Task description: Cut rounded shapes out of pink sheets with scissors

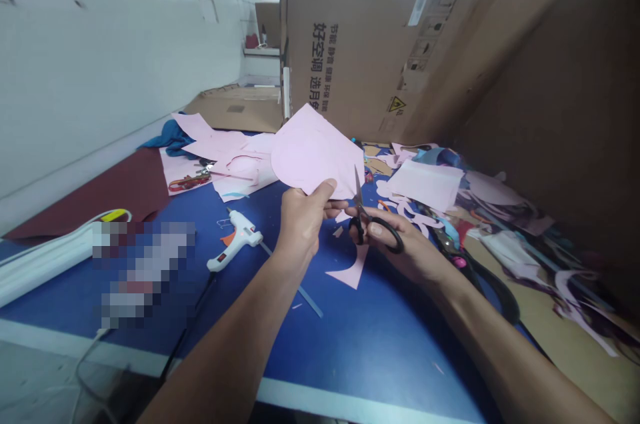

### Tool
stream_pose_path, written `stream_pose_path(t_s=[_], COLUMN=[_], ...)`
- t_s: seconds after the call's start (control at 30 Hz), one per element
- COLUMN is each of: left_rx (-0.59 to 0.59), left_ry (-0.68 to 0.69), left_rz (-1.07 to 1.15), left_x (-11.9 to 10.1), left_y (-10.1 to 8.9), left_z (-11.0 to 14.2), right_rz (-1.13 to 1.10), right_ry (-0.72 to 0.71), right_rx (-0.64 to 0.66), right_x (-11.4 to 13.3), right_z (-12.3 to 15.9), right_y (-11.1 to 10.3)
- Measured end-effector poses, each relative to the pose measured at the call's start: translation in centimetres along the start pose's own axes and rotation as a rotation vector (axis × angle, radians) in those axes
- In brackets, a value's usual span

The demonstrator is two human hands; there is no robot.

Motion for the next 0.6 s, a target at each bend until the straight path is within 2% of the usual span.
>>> stream_pose_path(t_s=[0.6], left_rx=[-0.009], left_ry=[0.056], left_rz=[-0.130], left_x=[-0.20], left_y=[-0.18], left_z=[-0.22], right_rz=[-0.018], right_ry=[0.055], right_rx=[0.011], right_x=[0.05], right_z=[0.05], right_y=[-0.31])
Point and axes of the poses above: each hand's wrist, its own z-axis away from the middle knuckle, its own y-axis out of the palm, x = y × z, the point moved 2 cm from there along -z, towards the middle knuckle, and after that the axes turned 13 degrees about -z, right-handed, at the moved point
